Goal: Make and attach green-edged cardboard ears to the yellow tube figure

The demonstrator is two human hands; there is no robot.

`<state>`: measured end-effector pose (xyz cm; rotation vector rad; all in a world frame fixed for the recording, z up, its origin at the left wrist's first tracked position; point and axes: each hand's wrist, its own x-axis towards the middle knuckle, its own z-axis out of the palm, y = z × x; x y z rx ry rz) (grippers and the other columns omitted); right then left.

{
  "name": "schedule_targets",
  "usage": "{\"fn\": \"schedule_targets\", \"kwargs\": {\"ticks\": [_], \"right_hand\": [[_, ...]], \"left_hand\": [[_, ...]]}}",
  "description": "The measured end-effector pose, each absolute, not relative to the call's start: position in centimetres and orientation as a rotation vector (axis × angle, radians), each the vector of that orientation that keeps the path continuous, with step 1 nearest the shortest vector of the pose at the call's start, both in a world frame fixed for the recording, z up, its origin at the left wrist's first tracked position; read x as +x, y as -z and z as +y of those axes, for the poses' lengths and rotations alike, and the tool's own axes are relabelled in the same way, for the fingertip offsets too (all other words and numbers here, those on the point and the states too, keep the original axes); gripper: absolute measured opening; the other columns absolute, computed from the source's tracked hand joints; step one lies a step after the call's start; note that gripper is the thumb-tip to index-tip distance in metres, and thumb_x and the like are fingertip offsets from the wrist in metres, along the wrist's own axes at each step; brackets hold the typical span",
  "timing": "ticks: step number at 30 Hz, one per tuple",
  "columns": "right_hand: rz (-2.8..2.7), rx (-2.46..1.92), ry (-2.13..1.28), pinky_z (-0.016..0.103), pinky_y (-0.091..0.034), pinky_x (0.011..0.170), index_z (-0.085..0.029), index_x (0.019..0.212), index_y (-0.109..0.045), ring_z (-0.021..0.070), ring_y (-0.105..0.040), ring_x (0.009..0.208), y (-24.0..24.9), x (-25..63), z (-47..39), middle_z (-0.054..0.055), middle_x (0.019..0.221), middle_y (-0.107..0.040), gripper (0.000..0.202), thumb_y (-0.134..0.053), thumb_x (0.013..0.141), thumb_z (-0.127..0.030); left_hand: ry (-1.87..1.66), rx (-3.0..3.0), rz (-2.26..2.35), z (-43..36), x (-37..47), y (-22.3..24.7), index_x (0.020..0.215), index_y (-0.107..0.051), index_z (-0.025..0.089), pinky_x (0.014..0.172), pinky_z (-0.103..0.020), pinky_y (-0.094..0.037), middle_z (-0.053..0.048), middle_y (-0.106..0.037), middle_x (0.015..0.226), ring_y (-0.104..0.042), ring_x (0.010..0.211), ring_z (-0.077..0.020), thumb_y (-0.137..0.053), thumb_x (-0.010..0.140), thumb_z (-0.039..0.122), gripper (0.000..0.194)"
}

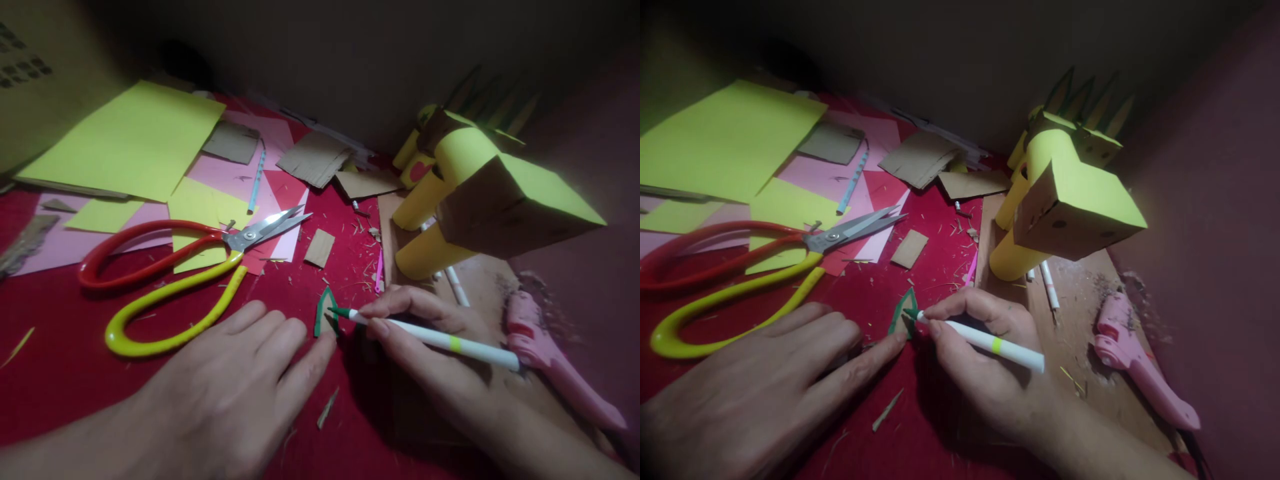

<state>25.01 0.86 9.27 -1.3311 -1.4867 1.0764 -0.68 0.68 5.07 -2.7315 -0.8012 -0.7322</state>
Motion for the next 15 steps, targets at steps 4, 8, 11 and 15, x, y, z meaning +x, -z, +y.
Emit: {"fn": "schedule_targets", "kwargs": {"ticks": [4, 8, 11, 15], "right_hand": [[-1.563, -1.290, -0.968, 0.019, -0.050, 0.053, -0.025, 0.088, -0.091, 0.0128, -0.073, 0.058, -9.0, 24.9, 0.9, 0.001, 0.072, -0.085, 0.010, -0.086, 0.096, -0.024], [-1.639, -1.286, -0.916, 0.021, -0.050, 0.052, -0.024, 0.090, -0.091, 0.0146, -0.073, 0.058, -9.1, 24.6, 1.1, 0.003, 0.072, -0.085, 0.011, -0.083, 0.097, -0.026], [-1.673, -1.278, -0.901, 0.022, -0.051, 0.051, -0.023, 0.087, -0.089, 0.0148, -0.073, 0.057, -9.5, 24.4, 1.3, 0.004, 0.072, -0.086, 0.011, -0.082, 0.095, -0.024], [-1.716, -1.259, -0.907, 0.021, -0.052, 0.049, -0.022, 0.085, -0.088, 0.0148, -0.073, 0.055, -9.6, 24.2, 1.4, 0.004, 0.071, -0.085, 0.011, -0.081, 0.093, -0.020]], "left_hand": [[0.666, -2.711, -0.800, 0.3, -0.6, -5.5, 0.151, -0.062, 0.008, 0.099, -0.047, -0.043, -0.004, -0.058, 0.093, -0.055, 0.101, -0.0304, -0.038, 0.113, 0.010, 0.044], [0.658, -2.727, -0.792, 0.0, -0.6, -6.2, 0.146, -0.063, 0.007, 0.093, -0.045, -0.043, -0.005, -0.060, 0.094, -0.051, 0.097, -0.0301, -0.048, 0.106, 0.002, 0.042], [0.654, -2.728, -0.783, 0.0, -0.6, -6.4, 0.147, -0.061, 0.005, 0.097, -0.046, -0.044, -0.007, -0.064, 0.102, -0.050, 0.101, -0.0306, -0.048, 0.107, 0.002, 0.043], [0.623, -2.719, -0.800, 0.0, -0.6, -6.0, 0.148, -0.061, 0.007, 0.096, -0.046, -0.042, -0.007, -0.062, 0.098, -0.051, 0.102, -0.0315, -0.042, 0.112, 0.005, 0.040]]}}
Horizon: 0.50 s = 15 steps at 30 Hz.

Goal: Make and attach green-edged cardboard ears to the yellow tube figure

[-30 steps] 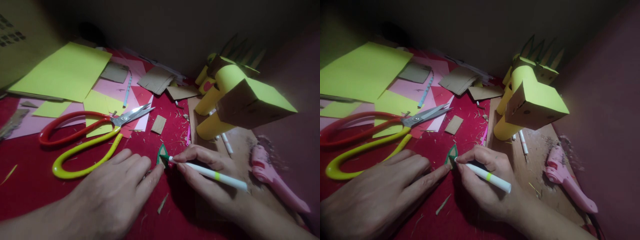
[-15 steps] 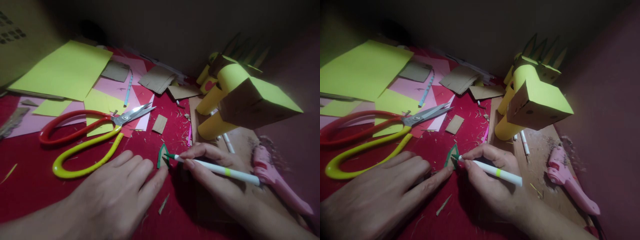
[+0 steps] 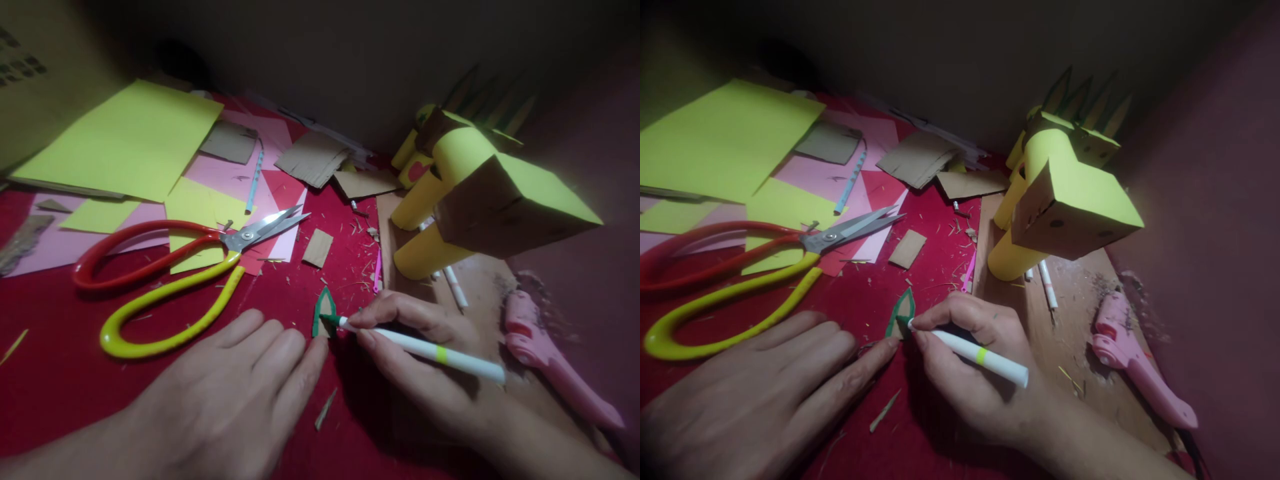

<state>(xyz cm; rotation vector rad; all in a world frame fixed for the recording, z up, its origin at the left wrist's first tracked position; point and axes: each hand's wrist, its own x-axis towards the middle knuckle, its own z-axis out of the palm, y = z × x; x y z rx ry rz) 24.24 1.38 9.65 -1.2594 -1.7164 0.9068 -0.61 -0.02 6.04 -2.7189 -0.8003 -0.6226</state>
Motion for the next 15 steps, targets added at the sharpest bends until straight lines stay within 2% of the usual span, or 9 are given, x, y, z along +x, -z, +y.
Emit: {"fn": "schedule_targets", "kwargs": {"ticks": [6, 11, 15], "right_hand": [[-1.727, -1.210, -0.863, 0.020, -0.054, 0.052, -0.023, 0.085, -0.087, 0.0139, -0.073, 0.056, -9.4, 24.3, 1.2, 0.002, 0.070, -0.084, 0.012, -0.082, 0.094, -0.017], [-1.797, -1.237, -0.896, 0.022, -0.058, 0.053, -0.022, 0.081, -0.086, 0.0160, -0.077, 0.057, -10.6, 24.4, 1.6, 0.005, 0.071, -0.086, 0.015, -0.079, 0.091, -0.015], [-1.754, -1.274, -0.956, 0.024, -0.056, 0.051, -0.023, 0.081, -0.087, 0.0173, -0.076, 0.056, -10.5, 24.5, 1.4, 0.005, 0.071, -0.087, 0.012, -0.081, 0.091, -0.018]], "left_hand": [[0.612, -2.712, -0.818, -0.1, -0.5, -6.3, 0.146, -0.062, 0.007, 0.095, -0.045, -0.044, -0.006, -0.065, 0.097, -0.051, 0.095, -0.0296, -0.045, 0.110, 0.004, 0.040], [0.586, -2.698, -0.812, -0.1, -0.4, -6.9, 0.143, -0.064, 0.008, 0.090, -0.047, -0.047, -0.005, -0.070, 0.097, -0.056, 0.089, -0.0285, -0.036, 0.116, 0.008, 0.040], [0.678, -2.660, -0.781, -0.3, -0.2, -7.1, 0.133, -0.074, 0.012, 0.095, -0.045, -0.054, -0.003, -0.076, 0.094, -0.064, 0.089, -0.0269, -0.047, 0.110, 0.002, 0.037]]}}
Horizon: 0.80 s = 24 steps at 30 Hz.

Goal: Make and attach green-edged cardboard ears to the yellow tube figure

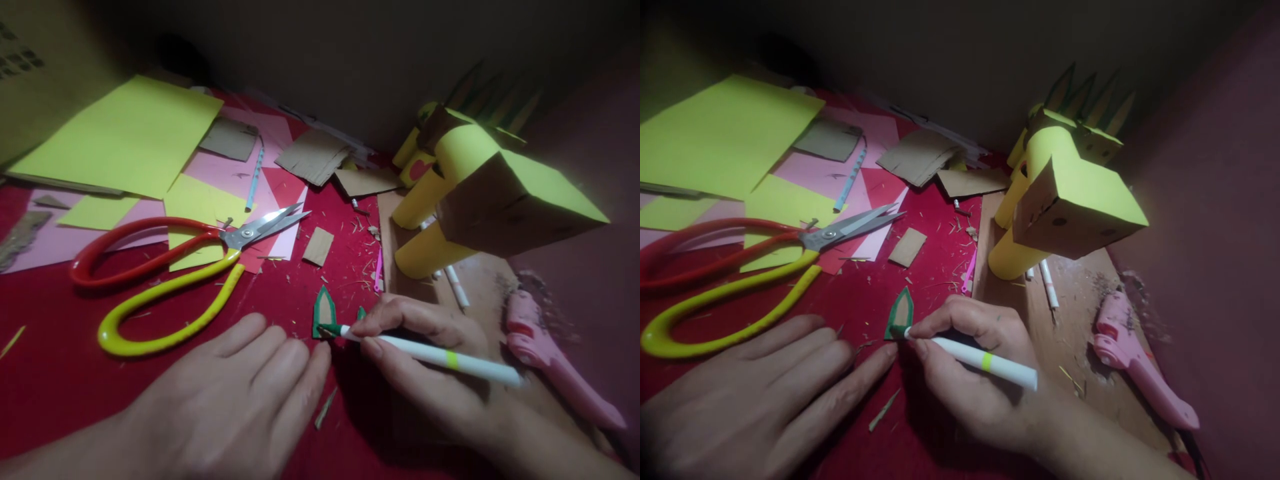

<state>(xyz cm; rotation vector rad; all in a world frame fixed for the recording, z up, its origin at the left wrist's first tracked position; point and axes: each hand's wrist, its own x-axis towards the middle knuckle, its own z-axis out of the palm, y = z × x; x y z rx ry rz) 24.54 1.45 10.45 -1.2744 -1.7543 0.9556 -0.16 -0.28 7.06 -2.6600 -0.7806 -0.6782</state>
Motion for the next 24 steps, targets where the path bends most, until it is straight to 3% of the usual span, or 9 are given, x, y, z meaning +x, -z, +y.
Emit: {"fn": "schedule_targets", "kwargs": {"ticks": [4, 13, 18, 22, 24], "right_hand": [[-1.669, -1.305, -0.955, 0.023, -0.053, 0.050, -0.024, 0.084, -0.088, 0.0165, -0.074, 0.055, -9.4, 24.8, 1.1, 0.004, 0.071, -0.086, 0.009, -0.084, 0.091, -0.021], [-1.774, -1.274, -0.922, 0.020, -0.054, 0.049, -0.021, 0.078, -0.087, 0.0146, -0.072, 0.051, -11.2, 24.4, 1.6, 0.005, 0.068, -0.086, 0.014, -0.078, 0.087, -0.015], [-1.791, -1.242, -0.892, 0.022, -0.056, 0.051, -0.023, 0.077, -0.085, 0.0155, -0.075, 0.053, -11.0, 24.3, 1.5, 0.005, 0.069, -0.087, 0.016, -0.078, 0.089, -0.015], [-1.782, -1.269, -0.922, 0.023, -0.055, 0.051, -0.024, 0.078, -0.084, 0.0161, -0.074, 0.054, -10.9, 24.5, 1.4, 0.004, 0.070, -0.086, 0.014, -0.079, 0.088, -0.017], [-1.785, -1.264, -0.938, 0.023, -0.053, 0.050, -0.023, 0.077, -0.084, 0.0153, -0.071, 0.052, -10.9, 24.6, 1.4, 0.004, 0.067, -0.084, 0.014, -0.078, 0.087, -0.017]], "left_hand": [[0.795, -2.633, -0.772, -0.7, 0.1, -7.0, 0.121, -0.079, 0.017, 0.097, -0.040, -0.059, 0.001, -0.076, 0.089, -0.066, 0.085, -0.0241, -0.051, 0.112, 0.003, 0.032], [0.662, -2.616, -0.784, -1.0, -0.1, -6.6, 0.143, -0.067, 0.008, 0.104, -0.046, -0.054, -0.003, -0.080, 0.098, -0.068, 0.094, -0.0296, -0.047, 0.102, -0.005, 0.047], [0.753, -2.618, -0.825, -1.0, -0.4, -6.4, 0.135, -0.070, 0.011, 0.101, -0.044, -0.054, -0.002, -0.075, 0.093, -0.065, 0.089, -0.0265, -0.052, 0.113, 0.006, 0.029], [0.895, -2.717, -0.976, 1.0, -1.4, -6.4, 0.143, -0.068, 0.017, 0.088, -0.041, -0.051, -0.005, -0.072, 0.104, -0.062, 0.092, -0.0241, -0.053, 0.117, 0.012, 0.030], [0.928, -2.770, -1.063, 2.4, -1.6, -6.7, 0.139, -0.070, 0.025, 0.073, -0.038, -0.045, -0.002, -0.064, 0.095, -0.056, 0.082, -0.0234, -0.040, 0.122, 0.018, 0.035]]}}
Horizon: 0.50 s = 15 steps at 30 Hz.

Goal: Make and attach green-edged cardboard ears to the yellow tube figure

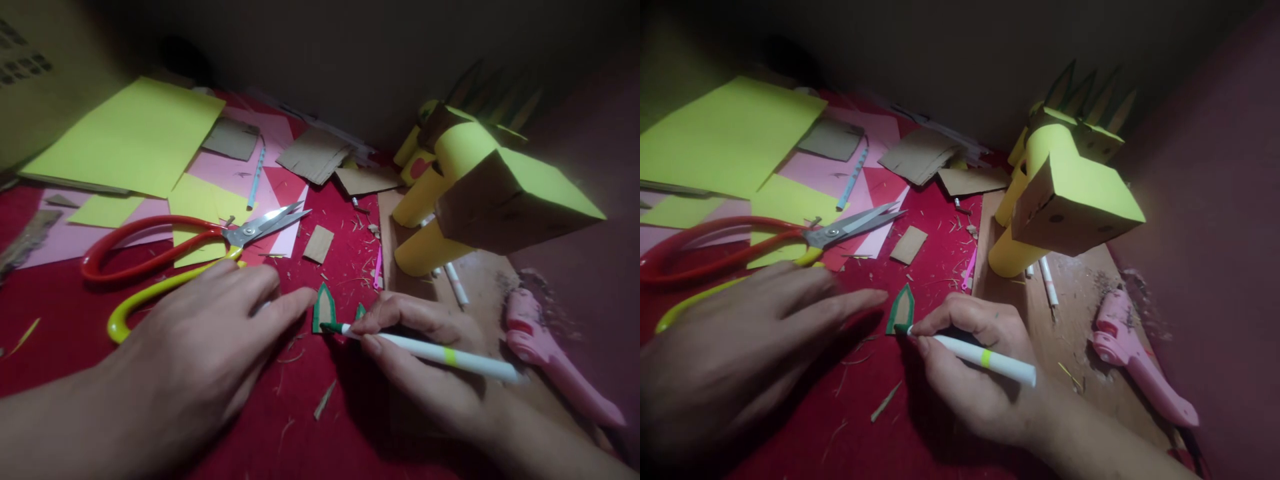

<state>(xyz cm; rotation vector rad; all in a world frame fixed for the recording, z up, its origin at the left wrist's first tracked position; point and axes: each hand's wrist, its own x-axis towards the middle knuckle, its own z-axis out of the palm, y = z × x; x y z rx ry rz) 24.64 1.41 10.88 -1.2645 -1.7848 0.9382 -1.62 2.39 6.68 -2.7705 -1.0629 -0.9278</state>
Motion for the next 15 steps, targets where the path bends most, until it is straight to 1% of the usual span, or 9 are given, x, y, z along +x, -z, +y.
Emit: {"fn": "schedule_targets", "kwargs": {"ticks": [1, 3, 6, 11, 15], "right_hand": [[-1.779, -1.262, -0.944, 0.023, -0.052, 0.050, -0.023, 0.076, -0.084, 0.0152, -0.070, 0.052, -10.9, 24.7, 1.4, 0.004, 0.067, -0.084, 0.014, -0.078, 0.087, -0.018], [-1.774, -1.263, -0.958, 0.023, -0.051, 0.050, -0.023, 0.075, -0.083, 0.0152, -0.070, 0.052, -10.8, 24.7, 1.4, 0.004, 0.066, -0.083, 0.014, -0.078, 0.088, -0.020], [-1.766, -1.273, -0.952, 0.023, -0.051, 0.051, -0.022, 0.077, -0.084, 0.0152, -0.069, 0.053, -10.7, 24.5, 1.4, 0.005, 0.066, -0.083, 0.013, -0.078, 0.087, -0.020], [-1.745, -1.250, -0.986, 0.021, -0.051, 0.049, -0.020, 0.080, -0.084, 0.0143, -0.068, 0.052, -10.6, 24.3, 1.4, 0.005, 0.067, -0.084, 0.011, -0.078, 0.089, -0.020], [-1.819, -1.231, -0.948, 0.022, -0.054, 0.052, -0.019, 0.084, -0.084, 0.0146, -0.070, 0.054, -10.8, 24.6, 1.4, 0.005, 0.069, -0.084, 0.011, -0.077, 0.092, -0.018]], "left_hand": [[0.991, -2.778, -1.054, 3.0, -1.6, -6.9, 0.132, -0.073, 0.026, 0.068, -0.036, -0.043, -0.002, -0.062, 0.093, -0.054, 0.078, -0.0225, -0.038, 0.123, 0.019, 0.037], [0.978, -2.833, -1.009, 3.9, -1.5, -7.3, 0.125, -0.077, 0.026, 0.065, -0.034, -0.042, -0.001, -0.060, 0.091, -0.053, 0.076, -0.0214, -0.041, 0.123, 0.019, 0.036], [0.956, -2.868, -0.962, 4.4, -1.2, -7.5, 0.117, -0.082, 0.023, 0.066, -0.033, -0.042, -0.002, -0.062, 0.091, -0.054, 0.077, -0.0211, -0.043, 0.121, 0.016, 0.040], [0.962, -2.889, -0.972, 4.4, -1.0, -7.4, 0.116, -0.085, 0.024, 0.067, -0.033, -0.041, -0.003, -0.063, 0.090, -0.054, 0.077, -0.0214, -0.046, 0.121, 0.016, 0.040], [0.950, -2.905, -0.965, 4.6, -0.9, -7.4, 0.118, -0.086, 0.023, 0.067, -0.032, -0.043, -0.003, -0.064, 0.090, -0.056, 0.078, -0.0205, -0.047, 0.119, 0.013, 0.041]]}}
